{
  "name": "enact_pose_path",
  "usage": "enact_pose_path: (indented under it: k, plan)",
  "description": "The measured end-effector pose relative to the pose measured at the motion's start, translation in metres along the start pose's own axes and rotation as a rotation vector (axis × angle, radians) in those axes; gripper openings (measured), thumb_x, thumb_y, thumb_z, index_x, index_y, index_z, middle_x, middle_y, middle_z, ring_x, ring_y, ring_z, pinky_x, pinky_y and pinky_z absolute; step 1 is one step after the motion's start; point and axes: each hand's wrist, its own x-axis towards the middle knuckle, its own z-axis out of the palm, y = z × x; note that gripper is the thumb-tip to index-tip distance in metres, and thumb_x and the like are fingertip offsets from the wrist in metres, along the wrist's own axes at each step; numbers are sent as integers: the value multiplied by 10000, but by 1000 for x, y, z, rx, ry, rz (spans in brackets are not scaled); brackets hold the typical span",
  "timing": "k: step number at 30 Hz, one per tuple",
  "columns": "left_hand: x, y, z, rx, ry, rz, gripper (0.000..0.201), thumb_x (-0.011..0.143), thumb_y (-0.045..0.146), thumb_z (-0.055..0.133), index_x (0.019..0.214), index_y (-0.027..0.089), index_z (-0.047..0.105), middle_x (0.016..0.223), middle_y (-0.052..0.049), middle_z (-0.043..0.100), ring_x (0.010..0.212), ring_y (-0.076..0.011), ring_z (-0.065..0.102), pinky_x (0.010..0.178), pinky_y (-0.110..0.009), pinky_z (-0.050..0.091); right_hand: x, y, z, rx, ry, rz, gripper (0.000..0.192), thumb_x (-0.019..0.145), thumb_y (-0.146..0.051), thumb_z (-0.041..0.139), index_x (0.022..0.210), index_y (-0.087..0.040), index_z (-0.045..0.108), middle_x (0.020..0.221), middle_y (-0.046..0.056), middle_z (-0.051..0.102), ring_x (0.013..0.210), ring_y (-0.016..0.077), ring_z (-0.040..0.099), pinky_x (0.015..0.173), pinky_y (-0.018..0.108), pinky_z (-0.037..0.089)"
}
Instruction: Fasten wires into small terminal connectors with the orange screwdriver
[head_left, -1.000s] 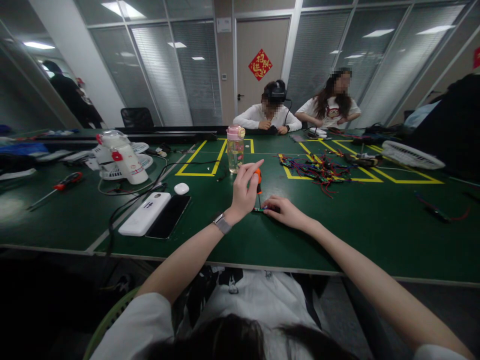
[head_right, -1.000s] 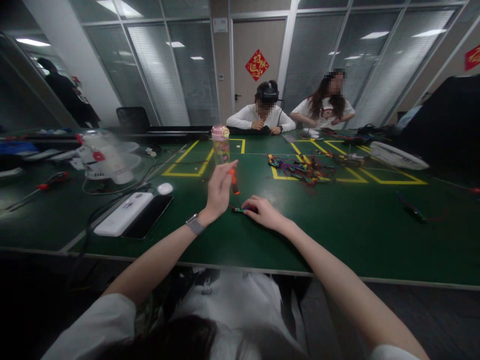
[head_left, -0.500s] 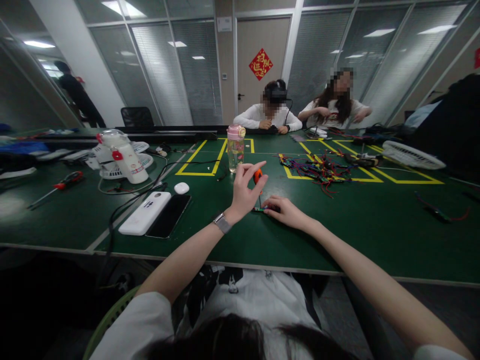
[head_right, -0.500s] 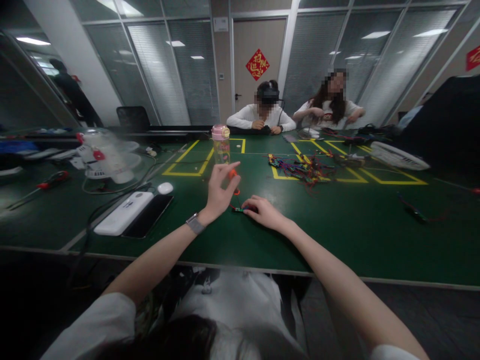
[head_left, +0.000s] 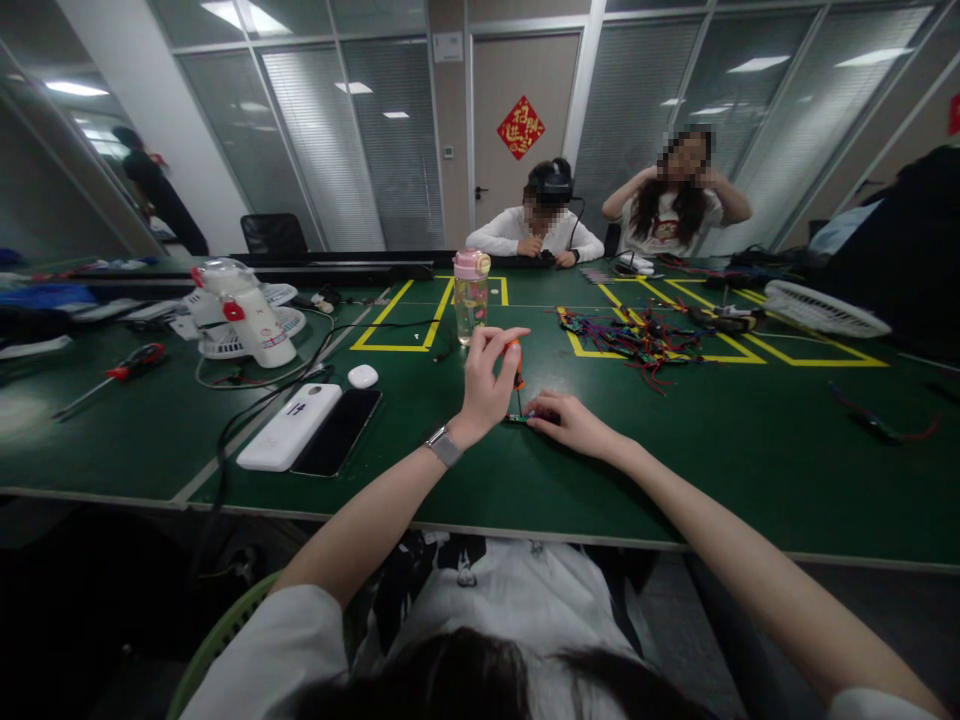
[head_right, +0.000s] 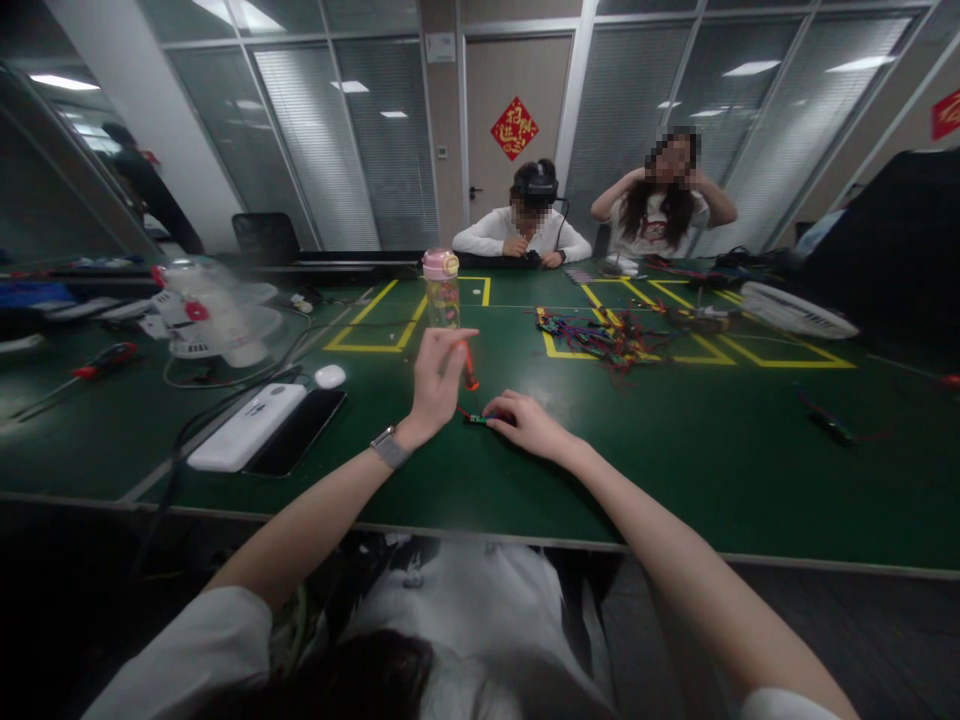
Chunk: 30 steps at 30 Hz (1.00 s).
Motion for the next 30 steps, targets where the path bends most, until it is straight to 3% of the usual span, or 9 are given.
enact_pose_path:
  k: [2, 5, 12, 19, 25, 30]
  plan:
    - [0, 1, 0, -32, -34, -7, 348, 1078, 329, 353, 1247, 215, 636, 1125, -89, 644, 1065, -193, 623, 931, -355, 515, 0, 0, 0, 6, 2, -3, 129, 916, -216, 619, 981, -180, 725, 847, 46, 628, 734, 166, 598, 723, 302, 486]
    - [1, 2, 0, -62, -54, -37, 337, 1074, 315, 374, 1304, 226, 604, 1170, -91, 690, 1094, -200, 644, 963, -378, 519, 0, -1, 0, 15, 8, -7, 129, 914, -216, 622, 981, -184, 727, 854, 46, 632, 736, 165, 601, 721, 301, 488]
    - [2, 0, 0, -10, 15, 27, 185, 976, 362, 617, 1053, 212, 695, 932, -37, 633, 875, -173, 615, 827, -326, 522, 0, 0, 1, 1, 5, 6, 127, 909, -213, 630, 984, -181, 728, 852, 44, 629, 734, 164, 596, 720, 299, 484]
    - [-1, 2, -1, -67, -61, -8, 363, 1071, 308, 342, 1289, 220, 619, 1136, -86, 668, 1068, -207, 627, 955, -373, 504, 0, 2, 2, 12, 16, -5, 123, 909, -214, 627, 973, -186, 728, 863, 48, 638, 749, 169, 608, 726, 303, 495]
    - [0, 2, 0, -45, -48, 3, 285, 1049, 317, 457, 1258, 214, 622, 1060, -63, 694, 992, -183, 645, 922, -343, 510, -1, 2, 2, 18, 8, -5, 123, 918, -218, 617, 977, -183, 719, 883, 55, 643, 759, 171, 617, 737, 308, 497]
    - [-1, 0, 0, 41, -7, 47, 221, 969, 399, 628, 1083, 216, 678, 913, -26, 596, 851, -165, 582, 813, -314, 507, -1, 0, 1, 10, 7, 7, 120, 914, -202, 616, 973, -173, 717, 868, 52, 632, 750, 169, 600, 734, 308, 490]
